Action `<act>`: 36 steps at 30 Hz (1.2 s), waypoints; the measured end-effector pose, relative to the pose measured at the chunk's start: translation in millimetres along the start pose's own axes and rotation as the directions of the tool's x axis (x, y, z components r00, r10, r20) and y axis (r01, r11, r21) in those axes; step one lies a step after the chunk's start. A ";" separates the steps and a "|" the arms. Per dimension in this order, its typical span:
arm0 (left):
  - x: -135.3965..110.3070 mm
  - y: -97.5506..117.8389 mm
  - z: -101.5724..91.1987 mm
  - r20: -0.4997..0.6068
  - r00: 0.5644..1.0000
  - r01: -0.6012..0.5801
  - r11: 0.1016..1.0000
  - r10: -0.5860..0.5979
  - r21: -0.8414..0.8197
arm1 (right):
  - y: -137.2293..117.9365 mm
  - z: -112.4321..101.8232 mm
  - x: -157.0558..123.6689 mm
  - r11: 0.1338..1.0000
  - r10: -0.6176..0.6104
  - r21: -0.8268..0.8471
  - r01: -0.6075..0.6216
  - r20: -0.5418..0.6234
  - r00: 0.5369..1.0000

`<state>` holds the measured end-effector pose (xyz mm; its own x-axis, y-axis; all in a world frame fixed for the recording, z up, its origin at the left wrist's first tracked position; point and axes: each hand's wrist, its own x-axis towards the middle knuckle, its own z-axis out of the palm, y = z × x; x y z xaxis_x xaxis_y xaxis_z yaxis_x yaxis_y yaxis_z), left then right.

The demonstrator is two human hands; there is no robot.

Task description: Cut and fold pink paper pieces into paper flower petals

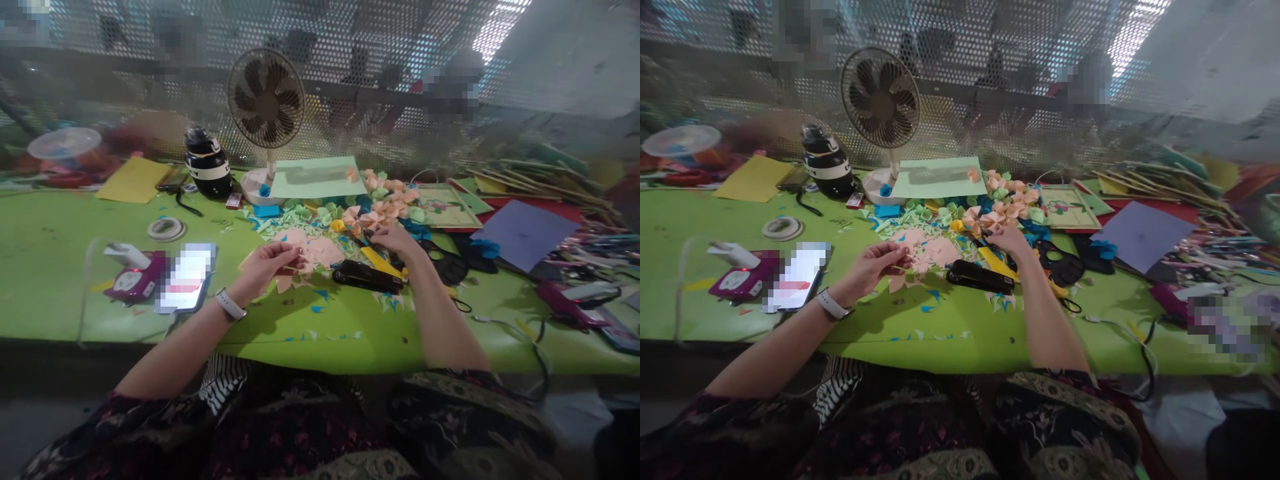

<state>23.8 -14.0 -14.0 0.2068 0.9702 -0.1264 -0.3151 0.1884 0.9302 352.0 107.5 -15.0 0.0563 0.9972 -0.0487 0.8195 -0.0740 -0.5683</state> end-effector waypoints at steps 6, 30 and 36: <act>-0.3 2.2 2.3 -0.032 0.999 -0.028 0.998 0.026 -0.064 | -19.0 -18.1 -16.3 0.987 0.028 0.161 -0.030 0.012 1.000; -5.9 5.1 7.3 -0.136 0.969 -0.220 0.969 0.205 -0.110 | -116.2 31.1 -130.0 0.906 -0.337 0.379 0.188 0.380 0.861; -7.6 4.0 8.4 -0.092 0.977 -0.203 0.973 0.193 -0.112 | -115.6 36.0 -129.1 0.896 -0.353 0.405 0.182 0.402 0.845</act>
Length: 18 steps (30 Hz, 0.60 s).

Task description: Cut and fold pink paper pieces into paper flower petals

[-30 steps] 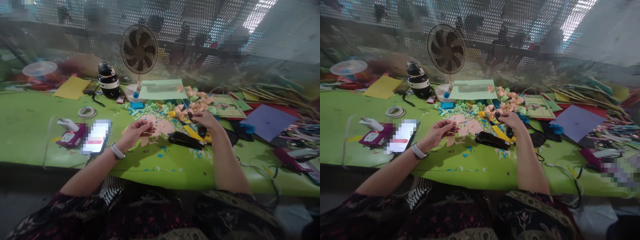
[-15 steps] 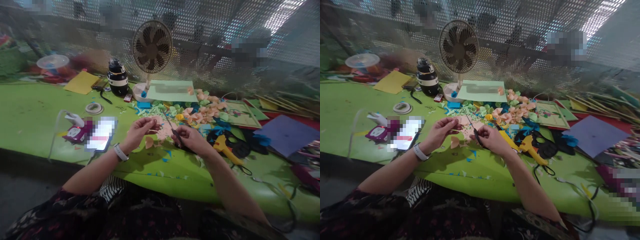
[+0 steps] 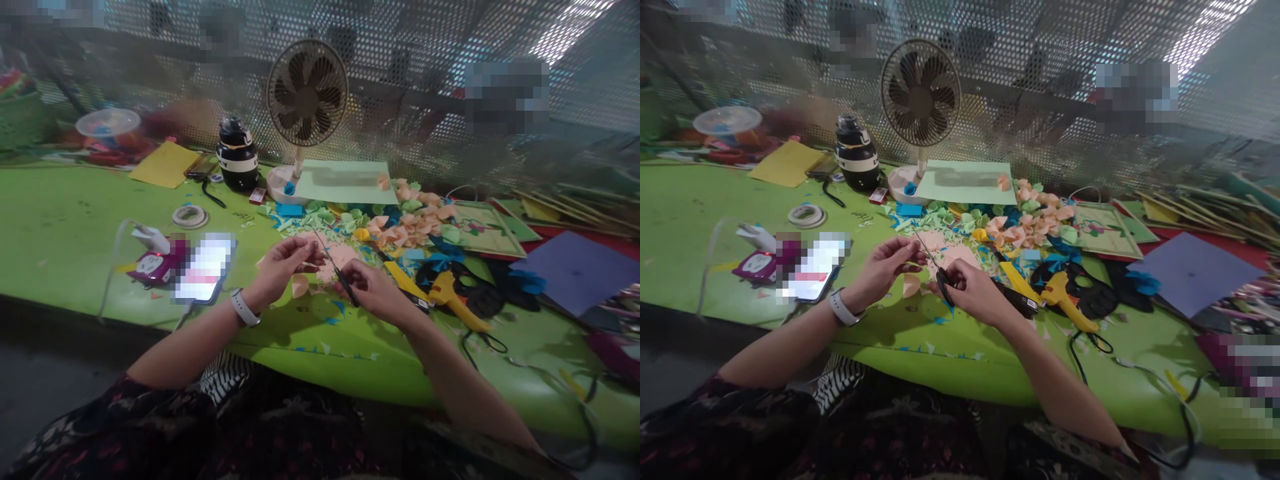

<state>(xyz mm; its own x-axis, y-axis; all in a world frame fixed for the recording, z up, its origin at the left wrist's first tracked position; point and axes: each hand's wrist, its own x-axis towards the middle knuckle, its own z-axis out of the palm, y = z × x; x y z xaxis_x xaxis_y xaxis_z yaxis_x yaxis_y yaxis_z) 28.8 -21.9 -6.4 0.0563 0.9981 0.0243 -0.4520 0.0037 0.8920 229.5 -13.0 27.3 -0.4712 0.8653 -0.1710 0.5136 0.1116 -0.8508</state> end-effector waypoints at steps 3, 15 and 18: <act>-0.1 0.5 0.1 -0.002 1.000 0.010 1.000 -0.010 0.025 | -1.4 0.6 0.2 1.000 0.010 0.025 -0.010 0.003 1.000; -0.3 0.9 -0.9 0.010 1.000 -0.003 0.998 0.003 0.061 | -5.8 0.1 -1.1 1.000 0.005 0.030 -0.005 0.003 1.000; -0.7 1.3 -0.4 0.007 1.000 0.004 0.998 -0.005 0.059 | -4.8 0.5 -0.9 0.999 0.012 0.041 -0.011 -0.005 1.000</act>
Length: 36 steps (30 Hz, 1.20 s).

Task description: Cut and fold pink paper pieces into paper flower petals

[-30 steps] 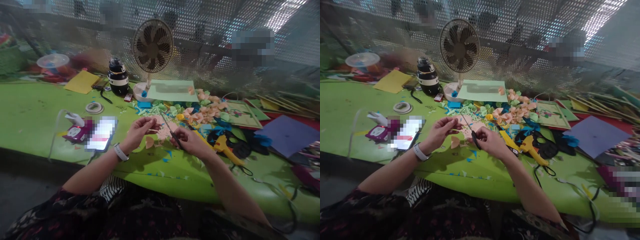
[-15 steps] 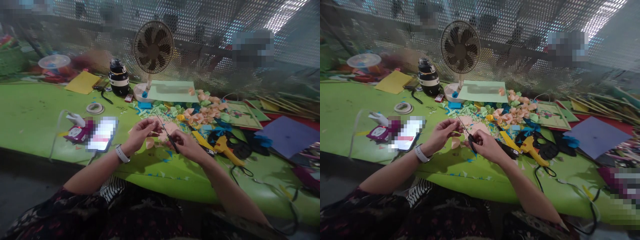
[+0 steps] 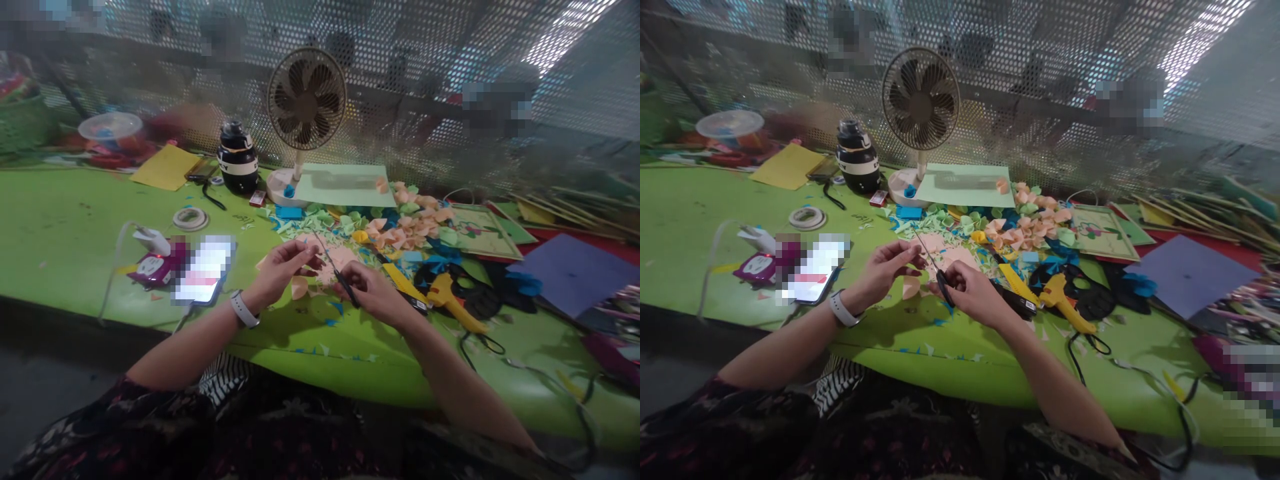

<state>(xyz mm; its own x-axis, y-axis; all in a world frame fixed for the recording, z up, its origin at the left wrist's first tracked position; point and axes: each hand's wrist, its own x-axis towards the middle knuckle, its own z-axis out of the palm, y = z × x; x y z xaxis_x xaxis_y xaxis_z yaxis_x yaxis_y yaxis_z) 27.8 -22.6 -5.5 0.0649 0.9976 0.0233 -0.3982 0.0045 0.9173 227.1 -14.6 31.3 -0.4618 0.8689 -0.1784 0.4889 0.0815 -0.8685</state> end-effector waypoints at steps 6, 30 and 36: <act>0.3 -0.4 -0.2 0.005 1.000 -0.003 1.000 0.003 -0.006 | 1.2 0.2 0.7 1.000 -0.010 0.005 0.010 -0.014 1.000; 2.5 -2.2 -1.5 -0.029 1.000 -0.013 0.998 0.011 -0.063 | -0.2 2.2 -4.2 0.997 -0.052 -0.060 0.049 -0.053 0.997; 1.9 -4.0 -0.6 0.007 1.000 -0.014 0.999 0.014 -0.028 | -3.2 2.2 -3.4 0.998 -0.039 -0.050 0.036 -0.048 0.998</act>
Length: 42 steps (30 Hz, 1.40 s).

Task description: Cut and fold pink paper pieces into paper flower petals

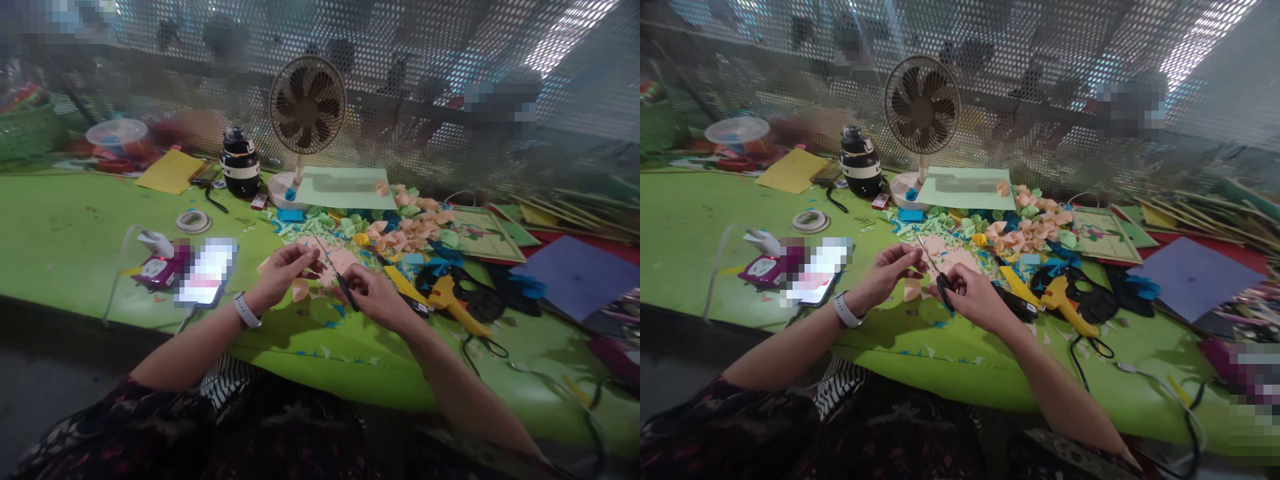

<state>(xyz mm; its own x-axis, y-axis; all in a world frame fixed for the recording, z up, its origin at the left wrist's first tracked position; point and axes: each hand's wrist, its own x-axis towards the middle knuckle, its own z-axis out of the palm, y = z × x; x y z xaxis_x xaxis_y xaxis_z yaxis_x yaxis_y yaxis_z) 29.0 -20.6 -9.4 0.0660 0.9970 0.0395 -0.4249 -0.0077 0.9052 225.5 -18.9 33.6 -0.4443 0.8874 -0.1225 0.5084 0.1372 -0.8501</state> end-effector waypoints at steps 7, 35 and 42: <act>-0.3 1.0 0.2 0.007 1.000 0.002 1.000 -0.002 -0.022 | -1.5 -0.2 0.5 0.999 0.027 0.033 -0.028 0.013 1.000; 3.6 0.1 -3.1 -0.043 0.999 -0.006 1.000 0.005 -0.025 | 1.9 -0.6 -0.9 0.998 0.008 0.056 -0.008 0.000 1.000; 3.6 -0.6 -3.8 -0.031 0.999 -0.028 1.000 0.028 -0.014 | 1.4 -3.7 -0.8 0.999 0.017 0.050 -0.017 0.004 1.000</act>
<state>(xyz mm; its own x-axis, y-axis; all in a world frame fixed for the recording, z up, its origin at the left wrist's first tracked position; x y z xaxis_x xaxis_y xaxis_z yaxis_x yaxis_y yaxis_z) 26.0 -16.8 -11.4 0.0257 0.9984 0.0512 -0.4391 -0.0347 0.8977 229.3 -17.8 34.4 -0.4387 0.8878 -0.1392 0.4787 0.0998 -0.8723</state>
